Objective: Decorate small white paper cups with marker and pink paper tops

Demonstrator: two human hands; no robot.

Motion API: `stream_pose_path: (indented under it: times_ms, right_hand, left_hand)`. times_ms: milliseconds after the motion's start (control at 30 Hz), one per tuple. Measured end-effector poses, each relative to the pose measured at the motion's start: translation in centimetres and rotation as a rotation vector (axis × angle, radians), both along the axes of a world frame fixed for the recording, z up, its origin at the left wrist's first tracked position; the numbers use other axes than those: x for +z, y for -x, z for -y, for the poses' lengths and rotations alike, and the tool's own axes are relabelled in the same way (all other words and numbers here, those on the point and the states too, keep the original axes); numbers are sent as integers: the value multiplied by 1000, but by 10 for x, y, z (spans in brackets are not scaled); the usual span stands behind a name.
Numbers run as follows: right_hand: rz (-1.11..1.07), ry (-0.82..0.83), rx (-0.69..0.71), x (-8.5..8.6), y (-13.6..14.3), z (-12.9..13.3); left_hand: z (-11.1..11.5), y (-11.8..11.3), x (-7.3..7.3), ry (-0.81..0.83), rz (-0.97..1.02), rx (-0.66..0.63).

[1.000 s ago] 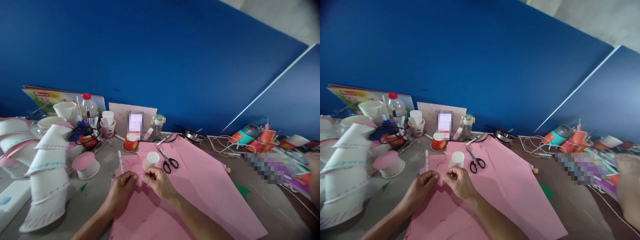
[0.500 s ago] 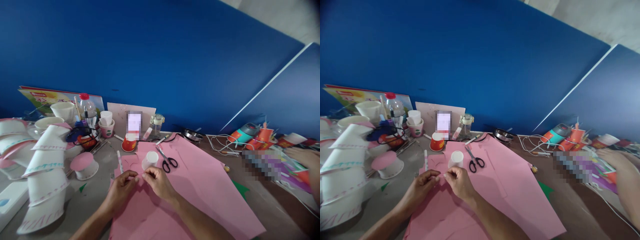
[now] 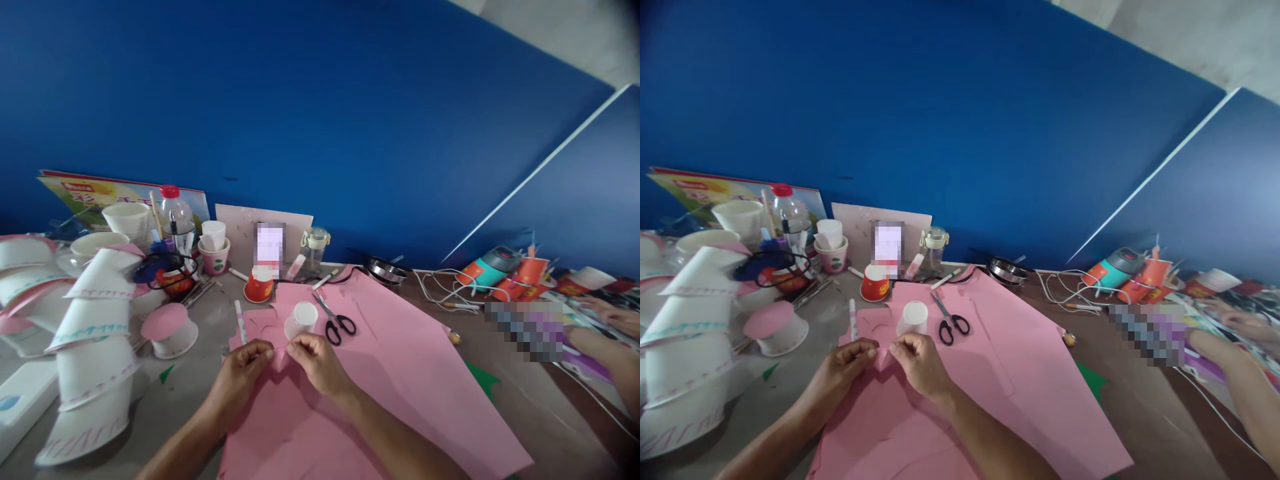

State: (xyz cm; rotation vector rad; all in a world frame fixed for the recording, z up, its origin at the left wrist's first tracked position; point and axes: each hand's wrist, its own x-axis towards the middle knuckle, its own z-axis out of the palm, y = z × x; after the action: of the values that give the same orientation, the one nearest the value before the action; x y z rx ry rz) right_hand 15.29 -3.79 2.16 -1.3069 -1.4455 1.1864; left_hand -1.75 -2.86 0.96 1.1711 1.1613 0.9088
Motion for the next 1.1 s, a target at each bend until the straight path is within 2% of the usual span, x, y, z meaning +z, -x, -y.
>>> stream_pose_path:
  times_ms: [67,200,367,533,700,967,1100]
  right_hand:
    - [-19,13,-1,-1,0,0]
    - [-62,68,-6,-3,0,0]
    - [-140,124,-30,-3,1,-1]
    - [-304,216,-89,-2,4,-1]
    - [-472,287,-88,0,3,-1]
    - [-518,298,-83,1,3,-1]
    - [-498,288,-61,-2,3,-1]
  left_hand:
    - [0,0,-1,83,95,10]
    - [-2,2,-3,308,433,77]
    - [-4,3,-3,398,659,78]
    - [-5,6,-7,425,703,46]
    - [-5,6,-7,463,678,52]
    - [-3,4,-3,432,635,50]
    - [-5,3,-4,370,639,109]
